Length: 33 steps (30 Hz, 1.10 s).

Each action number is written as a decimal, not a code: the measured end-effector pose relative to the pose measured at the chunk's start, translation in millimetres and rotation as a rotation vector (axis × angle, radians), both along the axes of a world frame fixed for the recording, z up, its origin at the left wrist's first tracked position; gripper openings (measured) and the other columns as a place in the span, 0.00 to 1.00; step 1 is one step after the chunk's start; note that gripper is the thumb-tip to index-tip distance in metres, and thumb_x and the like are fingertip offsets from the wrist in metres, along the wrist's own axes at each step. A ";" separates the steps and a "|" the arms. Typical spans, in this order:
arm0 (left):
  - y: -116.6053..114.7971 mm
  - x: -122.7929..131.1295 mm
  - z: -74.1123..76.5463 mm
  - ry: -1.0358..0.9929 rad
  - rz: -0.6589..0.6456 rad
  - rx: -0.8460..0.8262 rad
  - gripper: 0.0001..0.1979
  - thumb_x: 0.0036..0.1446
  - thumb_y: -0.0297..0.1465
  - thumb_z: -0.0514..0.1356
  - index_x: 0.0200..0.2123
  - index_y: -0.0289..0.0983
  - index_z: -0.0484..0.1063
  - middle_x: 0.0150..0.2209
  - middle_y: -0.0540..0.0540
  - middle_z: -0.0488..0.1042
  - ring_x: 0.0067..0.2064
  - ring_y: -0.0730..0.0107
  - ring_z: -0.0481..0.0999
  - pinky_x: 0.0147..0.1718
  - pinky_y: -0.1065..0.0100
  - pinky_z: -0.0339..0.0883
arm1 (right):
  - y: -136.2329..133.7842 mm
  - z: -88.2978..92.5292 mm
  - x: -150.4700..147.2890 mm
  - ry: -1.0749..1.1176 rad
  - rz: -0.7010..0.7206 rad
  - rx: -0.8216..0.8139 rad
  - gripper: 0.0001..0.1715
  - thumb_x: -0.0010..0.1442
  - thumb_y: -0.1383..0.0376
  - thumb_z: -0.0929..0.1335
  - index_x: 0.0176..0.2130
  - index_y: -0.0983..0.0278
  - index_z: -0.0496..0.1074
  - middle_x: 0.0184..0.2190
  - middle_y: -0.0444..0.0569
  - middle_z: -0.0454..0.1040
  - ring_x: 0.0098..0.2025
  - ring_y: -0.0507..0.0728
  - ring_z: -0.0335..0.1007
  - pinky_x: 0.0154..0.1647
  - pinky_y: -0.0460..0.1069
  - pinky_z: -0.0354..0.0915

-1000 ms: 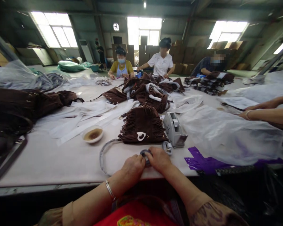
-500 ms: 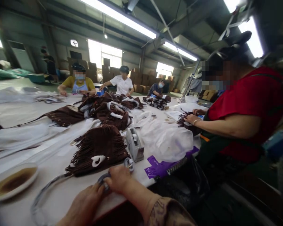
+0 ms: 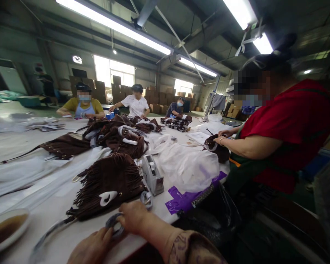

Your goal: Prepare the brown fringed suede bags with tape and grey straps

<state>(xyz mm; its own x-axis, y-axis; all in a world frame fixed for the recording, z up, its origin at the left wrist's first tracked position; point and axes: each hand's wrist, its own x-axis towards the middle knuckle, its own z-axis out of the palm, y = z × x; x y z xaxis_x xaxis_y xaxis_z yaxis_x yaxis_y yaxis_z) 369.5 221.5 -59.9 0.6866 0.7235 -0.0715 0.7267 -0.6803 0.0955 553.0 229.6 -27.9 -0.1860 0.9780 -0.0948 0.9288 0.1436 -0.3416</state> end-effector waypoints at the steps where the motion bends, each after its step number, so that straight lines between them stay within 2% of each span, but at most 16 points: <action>1: -4.5 7.4 -0.8 -0.003 0.032 0.022 0.26 0.59 0.16 0.44 0.53 0.38 0.73 0.45 0.39 0.76 0.44 0.57 0.78 0.45 0.59 0.71 | -2.9 -1.7 -4.9 0.007 -0.121 -0.007 0.21 0.62 0.53 0.65 0.46 0.64 0.76 0.42 0.57 0.80 0.46 0.65 0.76 0.43 0.53 0.68; 3: -14.4 18.7 1.7 -0.005 0.097 0.023 0.26 0.60 0.16 0.43 0.53 0.36 0.72 0.44 0.37 0.76 0.44 0.56 0.78 0.43 0.58 0.71 | -10.0 -4.4 -13.6 -0.008 -0.265 -0.030 0.20 0.62 0.55 0.65 0.44 0.67 0.77 0.41 0.59 0.80 0.45 0.65 0.77 0.42 0.53 0.68; 5: -20.7 19.5 10.0 0.006 0.123 -0.022 0.22 0.61 0.17 0.46 0.52 0.35 0.72 0.43 0.37 0.76 0.43 0.55 0.78 0.42 0.58 0.71 | -14.9 -5.0 -16.3 -0.054 -0.252 -0.047 0.16 0.63 0.62 0.64 0.43 0.67 0.77 0.40 0.59 0.80 0.44 0.63 0.76 0.42 0.51 0.66; 7: -21.2 8.6 21.1 -0.042 0.051 -0.056 0.16 0.63 0.23 0.50 0.52 0.36 0.70 0.44 0.38 0.76 0.43 0.56 0.77 0.41 0.59 0.71 | -13.5 -4.9 -11.4 -0.065 -0.141 -0.070 0.15 0.63 0.64 0.63 0.42 0.66 0.77 0.40 0.58 0.80 0.44 0.62 0.76 0.42 0.50 0.65; 9: -18.6 -8.2 30.8 -0.083 -0.024 -0.067 0.14 0.64 0.32 0.57 0.53 0.39 0.69 0.43 0.40 0.75 0.41 0.56 0.77 0.40 0.60 0.71 | -6.1 -7.0 -2.2 -0.031 0.002 -0.096 0.13 0.63 0.65 0.64 0.40 0.65 0.77 0.41 0.56 0.80 0.44 0.60 0.75 0.44 0.49 0.63; 11: -16.9 -21.0 35.1 -0.099 -0.051 -0.052 0.14 0.62 0.37 0.59 0.50 0.40 0.70 0.41 0.41 0.75 0.39 0.56 0.76 0.37 0.60 0.70 | 1.5 -11.9 6.2 0.021 0.263 -0.057 0.12 0.63 0.64 0.64 0.40 0.63 0.76 0.40 0.53 0.80 0.43 0.59 0.75 0.44 0.48 0.63; 12: -16.9 -23.3 34.7 -0.103 -0.048 -0.044 0.12 0.63 0.37 0.58 0.48 0.40 0.72 0.39 0.41 0.75 0.38 0.55 0.76 0.36 0.59 0.70 | 3.4 -14.8 9.0 0.047 0.324 -0.045 0.13 0.64 0.64 0.63 0.41 0.63 0.76 0.40 0.52 0.80 0.43 0.59 0.75 0.45 0.48 0.63; 13: -17.8 -22.6 32.6 -0.109 -0.036 -0.037 0.11 0.63 0.36 0.57 0.46 0.39 0.73 0.38 0.40 0.75 0.38 0.55 0.76 0.36 0.59 0.70 | 3.4 -17.8 10.5 0.064 0.314 -0.017 0.14 0.65 0.62 0.63 0.41 0.62 0.76 0.40 0.52 0.80 0.43 0.59 0.75 0.44 0.49 0.63; 15: -22.0 -13.3 25.0 -0.128 0.004 -0.026 0.11 0.65 0.32 0.54 0.45 0.36 0.73 0.38 0.37 0.75 0.38 0.55 0.76 0.35 0.58 0.70 | -1.5 -23.1 9.8 0.074 0.164 0.018 0.16 0.66 0.58 0.62 0.43 0.62 0.76 0.40 0.53 0.80 0.43 0.60 0.75 0.43 0.49 0.64; 18: -32.6 5.0 14.3 -0.159 0.069 0.000 0.15 0.65 0.30 0.51 0.51 0.32 0.70 0.41 0.32 0.74 0.40 0.53 0.75 0.34 0.57 0.68 | -13.0 -27.6 3.0 0.002 -0.060 0.018 0.19 0.67 0.55 0.62 0.44 0.64 0.75 0.37 0.54 0.80 0.41 0.62 0.76 0.39 0.50 0.63; 21: -39.2 5.2 14.8 -0.197 0.082 0.025 0.16 0.65 0.29 0.51 0.53 0.34 0.69 0.43 0.34 0.74 0.40 0.54 0.74 0.35 0.59 0.67 | -16.9 -25.3 -3.1 -0.077 -0.041 -0.003 0.16 0.66 0.62 0.61 0.45 0.63 0.75 0.36 0.53 0.80 0.40 0.60 0.76 0.39 0.49 0.62; 24: -31.2 -17.3 24.2 -0.210 -0.047 0.024 0.15 0.66 0.34 0.54 0.53 0.41 0.70 0.42 0.40 0.75 0.40 0.56 0.73 0.37 0.61 0.66 | -12.1 -16.7 -4.0 -0.081 0.115 -0.028 0.15 0.64 0.65 0.61 0.43 0.61 0.76 0.38 0.51 0.79 0.41 0.59 0.75 0.40 0.49 0.62; 27: -12.2 -49.2 30.3 -0.168 -0.181 0.035 0.17 0.66 0.35 0.55 0.56 0.46 0.70 0.37 0.43 0.74 0.39 0.58 0.72 0.40 0.61 0.65 | -7.3 -8.4 -2.1 -0.066 0.265 -0.046 0.15 0.64 0.65 0.62 0.43 0.60 0.77 0.38 0.50 0.79 0.42 0.58 0.74 0.43 0.49 0.62; 30: 4.9 -83.2 26.6 -0.210 -0.143 0.037 0.15 0.66 0.33 0.55 0.54 0.44 0.73 0.38 0.42 0.74 0.41 0.61 0.71 0.45 0.61 0.66 | -6.9 -5.5 -0.9 -0.083 0.286 -0.049 0.16 0.63 0.65 0.63 0.46 0.60 0.77 0.40 0.51 0.79 0.43 0.58 0.73 0.44 0.49 0.62; 33: 16.7 -117.7 17.3 -0.381 0.012 0.043 0.13 0.65 0.29 0.55 0.49 0.41 0.76 0.44 0.41 0.73 0.48 0.62 0.70 0.52 0.60 0.66 | -8.2 -7.1 -0.6 -0.102 0.278 -0.041 0.16 0.63 0.66 0.63 0.47 0.59 0.77 0.41 0.50 0.78 0.43 0.58 0.73 0.44 0.48 0.61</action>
